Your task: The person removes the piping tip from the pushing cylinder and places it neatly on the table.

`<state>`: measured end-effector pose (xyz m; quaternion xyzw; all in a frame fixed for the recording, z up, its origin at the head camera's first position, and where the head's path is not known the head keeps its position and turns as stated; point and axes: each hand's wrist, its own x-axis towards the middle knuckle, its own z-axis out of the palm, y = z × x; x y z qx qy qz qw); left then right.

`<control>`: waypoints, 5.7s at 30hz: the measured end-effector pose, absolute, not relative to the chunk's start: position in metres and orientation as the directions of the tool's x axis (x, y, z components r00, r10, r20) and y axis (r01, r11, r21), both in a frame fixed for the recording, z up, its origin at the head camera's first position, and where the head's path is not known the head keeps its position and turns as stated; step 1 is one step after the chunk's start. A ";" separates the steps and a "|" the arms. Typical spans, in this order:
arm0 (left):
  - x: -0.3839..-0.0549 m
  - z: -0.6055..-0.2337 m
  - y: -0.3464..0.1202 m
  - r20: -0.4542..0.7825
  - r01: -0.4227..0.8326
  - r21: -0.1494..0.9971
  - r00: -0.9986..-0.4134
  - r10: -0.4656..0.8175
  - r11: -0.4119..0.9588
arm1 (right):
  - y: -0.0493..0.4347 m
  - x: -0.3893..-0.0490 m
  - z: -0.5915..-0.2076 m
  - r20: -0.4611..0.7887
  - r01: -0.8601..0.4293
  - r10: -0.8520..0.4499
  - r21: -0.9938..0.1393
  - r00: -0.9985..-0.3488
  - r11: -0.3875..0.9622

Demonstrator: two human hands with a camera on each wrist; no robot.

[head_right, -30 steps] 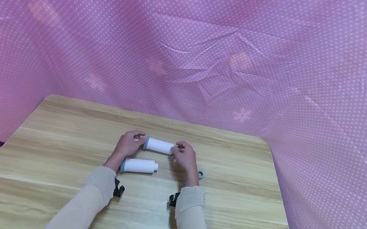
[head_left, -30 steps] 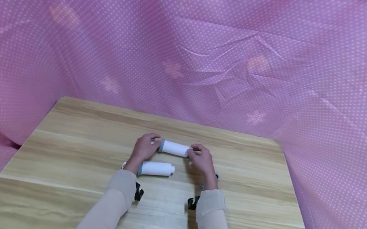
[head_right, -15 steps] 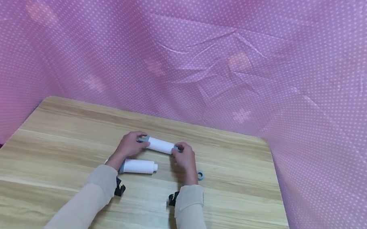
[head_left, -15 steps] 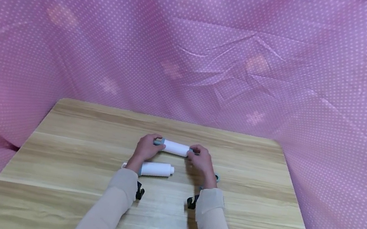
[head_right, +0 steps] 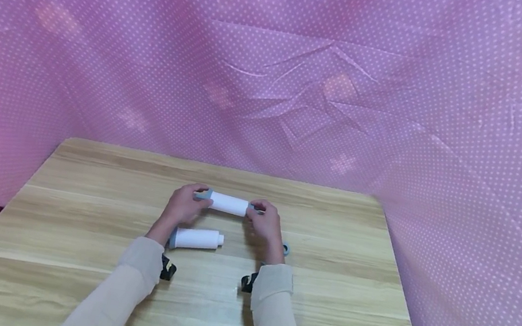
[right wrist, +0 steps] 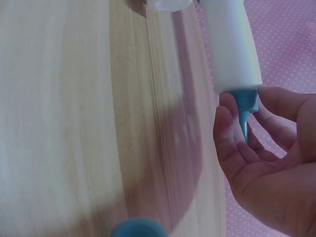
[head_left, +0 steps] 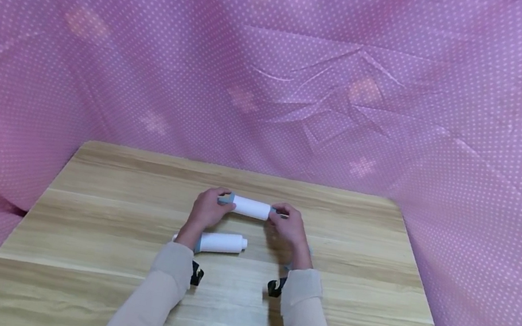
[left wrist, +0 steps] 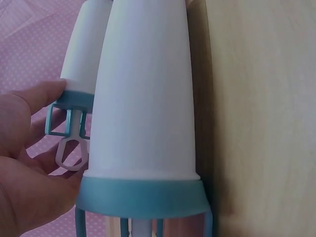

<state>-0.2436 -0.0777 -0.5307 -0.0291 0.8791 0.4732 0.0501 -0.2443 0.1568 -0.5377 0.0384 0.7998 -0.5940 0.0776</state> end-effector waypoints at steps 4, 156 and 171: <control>-0.241 -0.530 -0.078 -0.073 -0.068 0.843 -0.997 -0.012 0.534 | 0.158 -0.243 -0.537 -0.172 0.157 -0.042 -0.960 -0.984 0.231; -0.165 -0.441 -0.096 0.346 0.363 0.917 -0.930 0.119 0.167 | 0.181 -0.185 -0.472 0.263 -0.260 -0.222 -0.965 -0.939 -0.042; -0.166 -0.436 -0.091 0.448 0.457 0.860 -0.889 0.091 0.226 | 0.182 -0.186 -0.473 0.308 -0.304 -0.225 -0.951 -0.924 -0.054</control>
